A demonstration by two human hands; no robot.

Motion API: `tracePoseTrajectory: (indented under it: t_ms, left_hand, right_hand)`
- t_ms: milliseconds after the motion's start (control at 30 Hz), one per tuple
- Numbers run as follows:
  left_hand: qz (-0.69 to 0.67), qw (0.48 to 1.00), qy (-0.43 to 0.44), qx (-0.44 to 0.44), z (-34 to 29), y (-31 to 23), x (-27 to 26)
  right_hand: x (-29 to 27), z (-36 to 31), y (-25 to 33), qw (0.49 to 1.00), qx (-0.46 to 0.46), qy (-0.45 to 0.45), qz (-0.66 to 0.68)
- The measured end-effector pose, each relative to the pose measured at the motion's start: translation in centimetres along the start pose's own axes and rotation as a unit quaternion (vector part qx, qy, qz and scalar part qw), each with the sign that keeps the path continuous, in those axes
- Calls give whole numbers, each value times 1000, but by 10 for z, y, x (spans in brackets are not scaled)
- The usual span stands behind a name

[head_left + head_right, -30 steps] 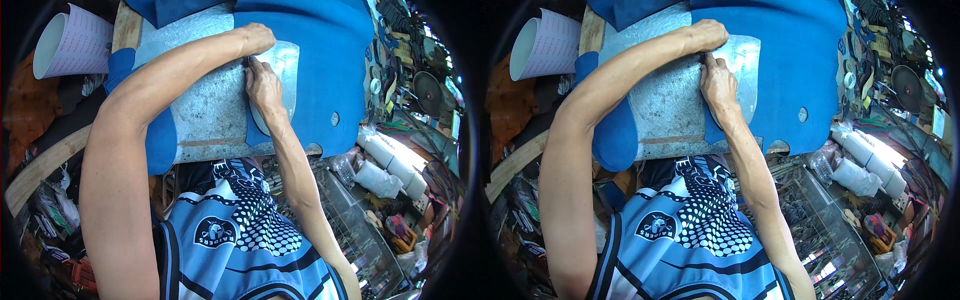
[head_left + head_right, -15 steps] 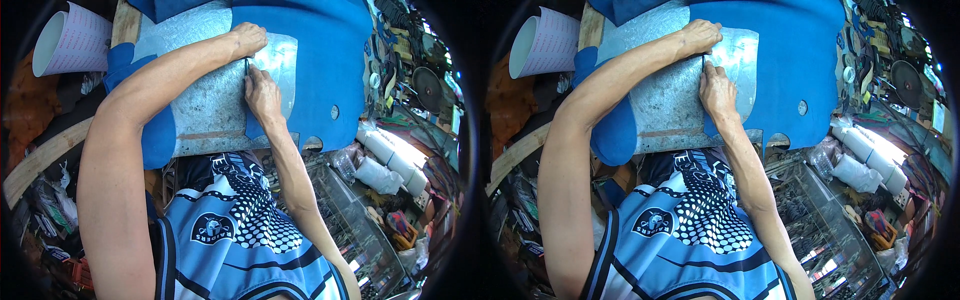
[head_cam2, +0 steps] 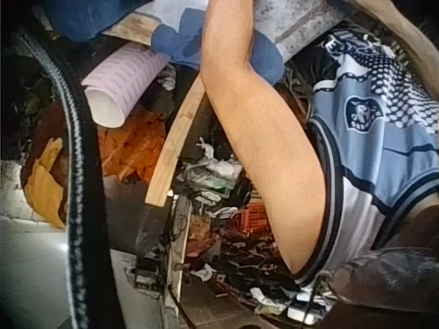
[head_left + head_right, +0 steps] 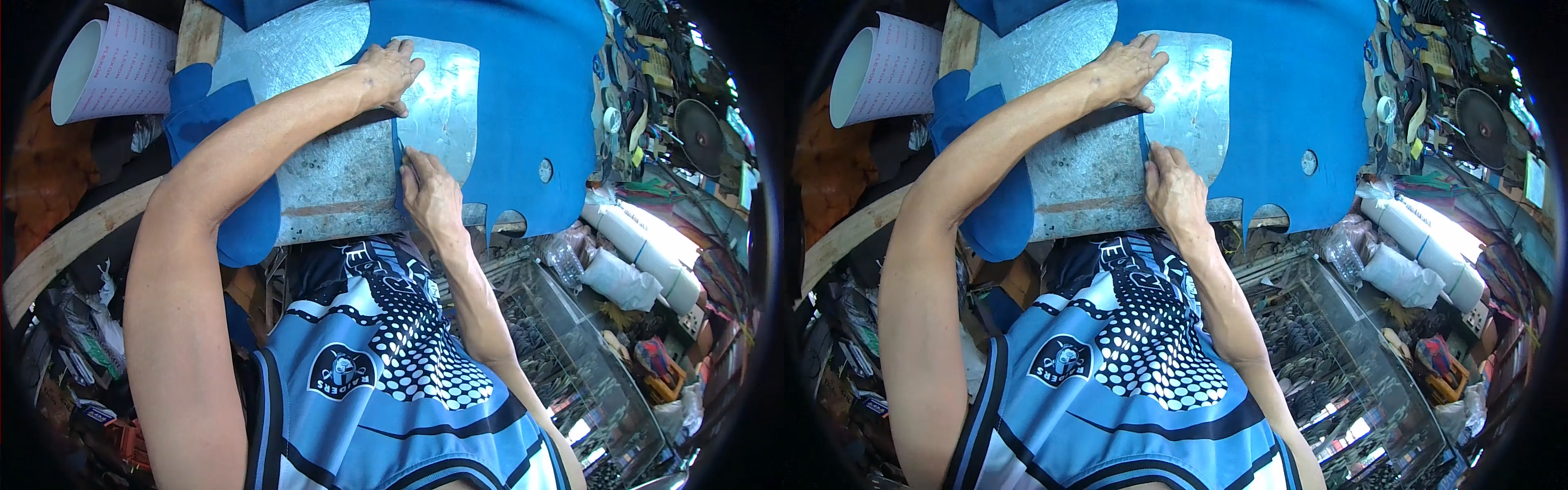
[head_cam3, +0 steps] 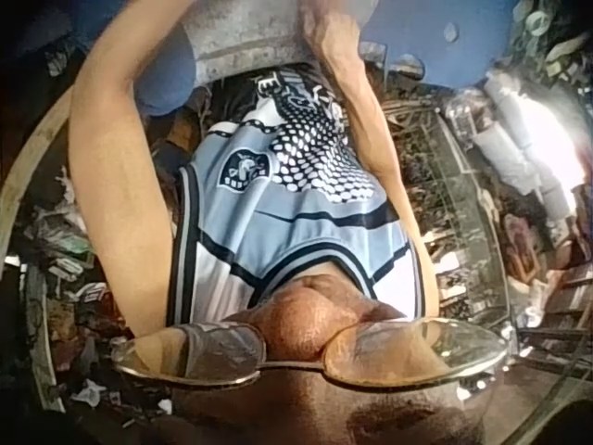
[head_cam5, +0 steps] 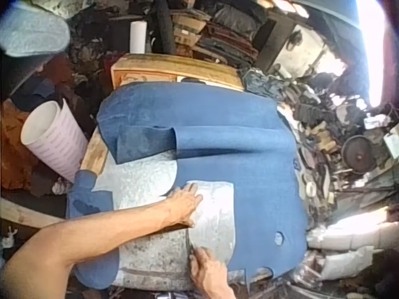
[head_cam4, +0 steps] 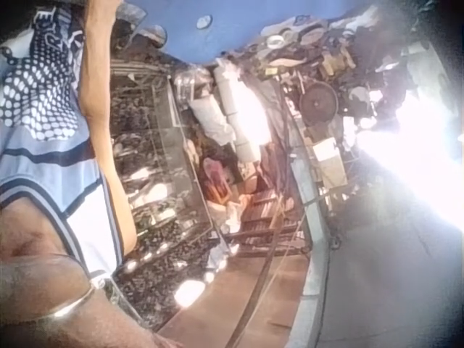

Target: Cutting shoe component patterns from a large sheet of blue leather using a handheld blade and cardboard templates.

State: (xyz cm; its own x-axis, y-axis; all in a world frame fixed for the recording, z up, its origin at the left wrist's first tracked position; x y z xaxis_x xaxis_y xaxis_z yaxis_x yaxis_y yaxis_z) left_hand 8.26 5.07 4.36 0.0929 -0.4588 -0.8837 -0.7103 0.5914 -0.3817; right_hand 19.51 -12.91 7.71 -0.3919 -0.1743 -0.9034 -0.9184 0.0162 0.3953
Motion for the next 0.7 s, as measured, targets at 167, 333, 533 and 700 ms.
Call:
tracePoseTrajectory:
  t_ms: [167, 333, 533, 700]
  left_hand:
    - [2, 1000, 7, -12, 1, 0, 2]
    - [41, 999, -2, -14, 0, -5, 3]
    - [153, 984, 87, -29, -15, -98, 15]
    - [129, 983, 71, -113, -17, -113, 37]
  right_hand:
    - [-9, -30, -12, 999, 7, 32, -7]
    - [-16, -41, -18, 999, -4, 37, -19]
    - [-14, -42, -25, 999, -21, 36, -27]
    - [-17, -43, -32, 997, -19, 70, -15]
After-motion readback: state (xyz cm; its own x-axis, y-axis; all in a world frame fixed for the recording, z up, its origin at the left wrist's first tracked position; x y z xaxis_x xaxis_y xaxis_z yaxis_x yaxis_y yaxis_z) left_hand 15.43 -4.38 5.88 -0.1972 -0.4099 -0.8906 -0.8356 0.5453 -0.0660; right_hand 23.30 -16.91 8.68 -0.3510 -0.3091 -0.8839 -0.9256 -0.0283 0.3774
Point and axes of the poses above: each hand's wrist, its own z-axis towards the middle knuckle, its own x-axis out of the palm, y = z × x, the point moved 2 cm from there along z, towards the middle knuckle, and after that the axes turned 9 degrees about -z, right-handed, at the moved point
